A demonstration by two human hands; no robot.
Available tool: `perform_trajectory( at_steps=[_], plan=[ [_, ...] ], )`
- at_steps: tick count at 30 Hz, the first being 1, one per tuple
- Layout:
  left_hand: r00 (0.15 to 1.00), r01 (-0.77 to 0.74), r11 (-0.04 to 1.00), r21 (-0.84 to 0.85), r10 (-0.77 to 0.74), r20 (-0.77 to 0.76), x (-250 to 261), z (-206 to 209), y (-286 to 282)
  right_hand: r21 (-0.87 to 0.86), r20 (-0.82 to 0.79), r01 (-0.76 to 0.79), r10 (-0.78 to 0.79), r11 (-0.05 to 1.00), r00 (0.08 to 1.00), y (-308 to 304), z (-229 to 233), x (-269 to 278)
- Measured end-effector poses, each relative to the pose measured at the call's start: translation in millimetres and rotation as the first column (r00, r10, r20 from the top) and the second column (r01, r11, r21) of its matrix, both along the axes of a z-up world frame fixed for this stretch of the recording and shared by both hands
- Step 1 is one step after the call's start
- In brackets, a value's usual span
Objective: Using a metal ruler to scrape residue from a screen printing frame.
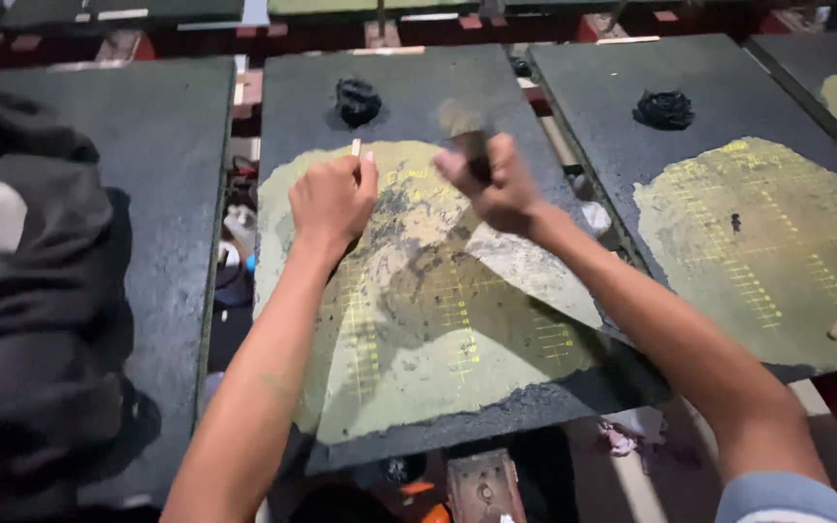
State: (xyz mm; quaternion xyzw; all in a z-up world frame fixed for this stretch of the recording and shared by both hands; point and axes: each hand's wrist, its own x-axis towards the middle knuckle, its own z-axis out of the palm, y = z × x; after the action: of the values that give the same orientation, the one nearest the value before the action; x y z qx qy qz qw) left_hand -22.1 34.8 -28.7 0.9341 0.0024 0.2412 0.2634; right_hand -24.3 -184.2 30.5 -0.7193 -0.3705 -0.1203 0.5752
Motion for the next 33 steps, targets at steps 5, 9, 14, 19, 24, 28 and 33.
perform_trajectory(
  at_steps=[5, 9, 14, 19, 24, 28, 33],
  plan=[
    [1.0, 0.009, 1.0, -0.026, -0.01, -0.018, 0, 5, 2, -0.054, 0.081, -0.112, 0.116, 0.992, 0.99, 8, -38, 8],
    [0.999, 0.031, 0.998, -0.055, -0.032, -0.023, -4, 6, 6, -0.151, 0.234, -0.107, 0.141, 0.983, 0.962, 22, -41, 0],
    [1.0, 0.016, 1.0, -0.008, -0.016, -0.025, 2, -2, 2, -0.092, 0.211, -0.151, 0.168, 0.984, 0.963, 40, -50, -20],
    [1.0, 0.015, 1.0, -0.001, -0.015, 0.003, 1, -4, 4, -0.081, 0.255, 0.102, -0.079, 0.991, 0.964, 20, -62, 29],
    [1.0, -0.007, 1.0, 0.03, 0.008, -0.014, 5, -9, 3, 0.013, 0.208, -0.084, 0.079, 0.996, 0.975, 28, -48, -2],
    [1.0, -0.021, 1.0, 0.014, 0.021, -0.016, 4, -3, 2, 0.024, 0.196, -0.087, 0.08, 0.996, 0.977, 35, -36, -5],
    [0.999, -0.048, 0.996, -0.08, 0.046, -0.021, -3, 4, 0, 0.033, -0.052, 0.19, -0.189, 0.981, 0.981, 25, -34, 18]
  ],
)
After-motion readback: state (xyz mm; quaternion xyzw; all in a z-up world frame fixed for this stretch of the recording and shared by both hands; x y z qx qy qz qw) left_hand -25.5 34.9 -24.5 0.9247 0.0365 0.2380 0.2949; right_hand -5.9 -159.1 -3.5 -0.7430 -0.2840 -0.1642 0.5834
